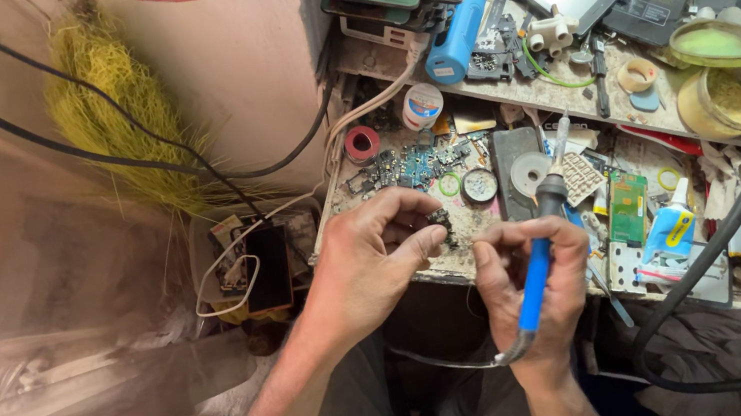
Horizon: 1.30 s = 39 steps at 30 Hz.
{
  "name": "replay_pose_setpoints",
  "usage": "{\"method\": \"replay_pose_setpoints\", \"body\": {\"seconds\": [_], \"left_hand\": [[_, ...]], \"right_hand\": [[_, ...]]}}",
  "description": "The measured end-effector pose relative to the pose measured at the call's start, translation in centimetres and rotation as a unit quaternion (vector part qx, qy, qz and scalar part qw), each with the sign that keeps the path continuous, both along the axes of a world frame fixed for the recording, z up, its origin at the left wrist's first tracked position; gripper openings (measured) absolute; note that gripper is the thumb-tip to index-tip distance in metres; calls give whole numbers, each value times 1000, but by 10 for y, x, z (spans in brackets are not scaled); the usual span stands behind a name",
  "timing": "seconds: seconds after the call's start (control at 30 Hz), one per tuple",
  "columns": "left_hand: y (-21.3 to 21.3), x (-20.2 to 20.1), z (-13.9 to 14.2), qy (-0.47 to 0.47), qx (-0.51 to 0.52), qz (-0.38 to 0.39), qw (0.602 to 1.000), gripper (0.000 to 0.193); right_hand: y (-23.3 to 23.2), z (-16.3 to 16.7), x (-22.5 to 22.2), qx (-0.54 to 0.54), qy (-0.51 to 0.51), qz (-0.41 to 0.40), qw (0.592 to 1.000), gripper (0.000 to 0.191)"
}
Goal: The person uses a soldering iron to work on a small electronic component held in their left hand. They repeatedly apply heat and solder, then use a brush to clean the component. The person also sprays a liquid onto the component from a bottle.
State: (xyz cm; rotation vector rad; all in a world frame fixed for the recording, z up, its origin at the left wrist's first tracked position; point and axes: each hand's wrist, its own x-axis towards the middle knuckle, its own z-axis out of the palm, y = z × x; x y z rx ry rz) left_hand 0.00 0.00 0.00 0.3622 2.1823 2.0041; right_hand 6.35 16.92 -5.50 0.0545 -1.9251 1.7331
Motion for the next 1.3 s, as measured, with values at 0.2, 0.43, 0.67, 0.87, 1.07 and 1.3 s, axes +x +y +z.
{"method": "replay_pose_setpoints", "body": {"seconds": [0.2, 0.43, 0.67, 0.87, 1.07, 1.3], "left_hand": [[4, -9, -16, -85, 97, -22, 991, 19], [3, -12, -18, -54, 78, -10, 995, 19], [6, -12, -23, -27, 74, 20, 997, 20], [7, -14, -32, -39, 101, 19, 994, 19], [13, -14, -44, -65, 147, 20, 987, 20], [18, -18, -52, -76, 171, 33, 982, 17]], "right_hand": [[-2, -7, -13, -42, -32, 14, 999, 46], [-4, -9, -18, -69, -41, 21, 997, 48], [-8, -14, -25, -91, -33, 9, 995, 49], [-10, -14, -27, -42, -28, -3, 999, 48], [-8, -17, -29, -31, -26, -10, 999, 48], [-4, -22, -33, -42, -22, -9, 999, 50]]}}
